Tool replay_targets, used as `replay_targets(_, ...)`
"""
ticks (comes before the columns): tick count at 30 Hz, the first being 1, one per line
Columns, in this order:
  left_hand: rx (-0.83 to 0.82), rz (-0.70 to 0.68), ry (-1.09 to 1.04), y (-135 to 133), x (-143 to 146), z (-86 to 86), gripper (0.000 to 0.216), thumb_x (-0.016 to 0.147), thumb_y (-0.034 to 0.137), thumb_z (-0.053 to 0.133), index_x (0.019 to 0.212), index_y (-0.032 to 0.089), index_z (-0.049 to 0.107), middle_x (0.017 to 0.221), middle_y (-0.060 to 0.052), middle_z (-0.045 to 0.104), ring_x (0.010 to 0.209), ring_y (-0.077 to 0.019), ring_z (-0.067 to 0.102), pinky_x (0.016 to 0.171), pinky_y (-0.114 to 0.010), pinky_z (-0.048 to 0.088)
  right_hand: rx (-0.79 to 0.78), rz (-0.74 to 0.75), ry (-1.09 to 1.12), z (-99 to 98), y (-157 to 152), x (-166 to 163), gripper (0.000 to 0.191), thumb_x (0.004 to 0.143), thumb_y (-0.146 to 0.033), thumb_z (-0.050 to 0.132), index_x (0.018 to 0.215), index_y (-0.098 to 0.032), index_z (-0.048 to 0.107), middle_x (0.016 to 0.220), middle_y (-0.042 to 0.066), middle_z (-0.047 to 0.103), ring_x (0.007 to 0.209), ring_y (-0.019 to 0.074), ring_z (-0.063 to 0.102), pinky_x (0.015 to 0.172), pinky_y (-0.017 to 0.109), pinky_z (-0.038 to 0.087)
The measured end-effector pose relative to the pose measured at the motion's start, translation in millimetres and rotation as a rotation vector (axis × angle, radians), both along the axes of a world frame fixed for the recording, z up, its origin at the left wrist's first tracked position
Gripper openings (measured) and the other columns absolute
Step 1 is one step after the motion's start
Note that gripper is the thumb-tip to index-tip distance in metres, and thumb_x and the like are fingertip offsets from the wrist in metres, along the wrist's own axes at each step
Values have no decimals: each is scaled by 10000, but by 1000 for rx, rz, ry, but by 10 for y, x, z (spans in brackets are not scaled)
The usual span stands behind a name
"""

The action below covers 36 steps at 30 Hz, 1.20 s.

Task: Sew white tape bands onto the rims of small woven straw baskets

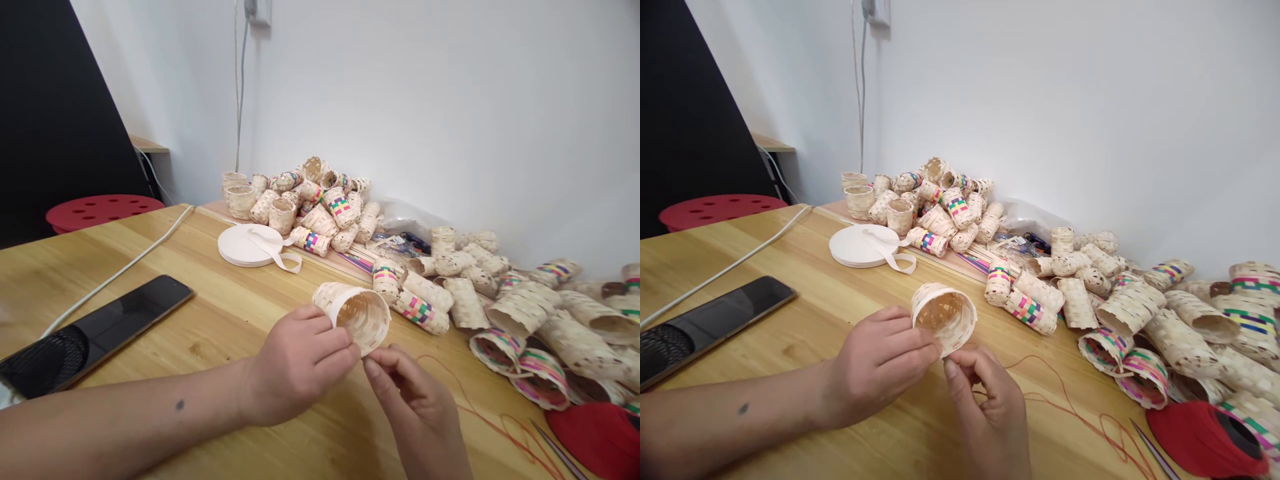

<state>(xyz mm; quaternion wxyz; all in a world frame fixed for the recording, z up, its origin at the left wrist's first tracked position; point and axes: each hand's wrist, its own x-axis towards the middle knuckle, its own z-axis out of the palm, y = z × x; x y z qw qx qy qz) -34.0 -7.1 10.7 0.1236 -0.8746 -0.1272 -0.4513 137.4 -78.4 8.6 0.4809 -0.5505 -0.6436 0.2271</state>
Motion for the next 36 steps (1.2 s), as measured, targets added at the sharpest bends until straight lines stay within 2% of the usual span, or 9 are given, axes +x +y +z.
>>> replay_targets(7,20,1,76,46,6,-40,136,934,176,459,918,139,589,717,-20,630,641,-127,523,636,-300,369,-185,45,199,-7,68,28,287,814,-431,614,651,-195,630,585,-16,542,557,124,497,526,207,444)
replay_targets(11,40,33,63,123,-21,-43,118,920,147,470,897,133,585,739,-28,630,653,-137,511,655,-305,376,-281,63,303,-57,98,80,234,787,-425,659,868,-206,673,694,-2,581,636,136,533,602,237,474)
replay_targets(19,14,14,116,125,23,-101,117,929,157,462,884,151,570,721,-7,599,654,-123,508,675,-293,380,-172,-17,321,-90,101,17,268,793,-415,660,748,-206,498,676,-26,511,591,116,483,518,215,431)
replay_targets(21,21,11,133,127,32,-110,116,929,169,472,871,156,572,709,-1,591,637,-121,491,652,-290,364,-150,-5,217,-62,96,42,241,817,-419,628,775,-208,519,674,-25,534,583,124,511,518,227,441)
replay_targets(23,20,21,153,145,23,-108,119,930,179,478,868,159,578,712,-1,589,639,-122,482,641,-292,349,-77,-16,-18,-16,92,111,182,848,-393,597,831,-213,571,731,-3,614,647,152,578,581,258,461)
replay_targets(26,16,25,178,169,-2,-95,126,933,186,476,882,160,588,738,-8,592,662,-127,479,664,-300,347,197,-127,-452,75,84,239,115,886,-322,570,887,-227,634,834,20,683,785,185,617,722,312,426)
replay_targets(29,33,1,199,155,-3,-94,123,929,187,485,880,158,594,741,-10,589,661,-133,459,670,-306,347,376,-181,-699,156,67,280,100,888,-281,574,859,-233,656,816,23,674,794,198,587,771,357,352)
replay_targets(32,52,-31,235,112,26,-114,131,925,176,492,845,149,594,728,-9,581,669,-137,452,679,-304,354,364,-142,-798,178,44,214,93,883,-265,581,862,-247,669,774,19,651,762,193,557,722,356,298)
replay_targets(36,40,-92,285,70,60,-160,192,940,161,444,828,136,597,745,-23,584,699,-147,463,712,-312,382,218,-53,-758,128,23,107,129,907,-218,534,841,-231,644,753,11,627,705,171,534,641,325,265)
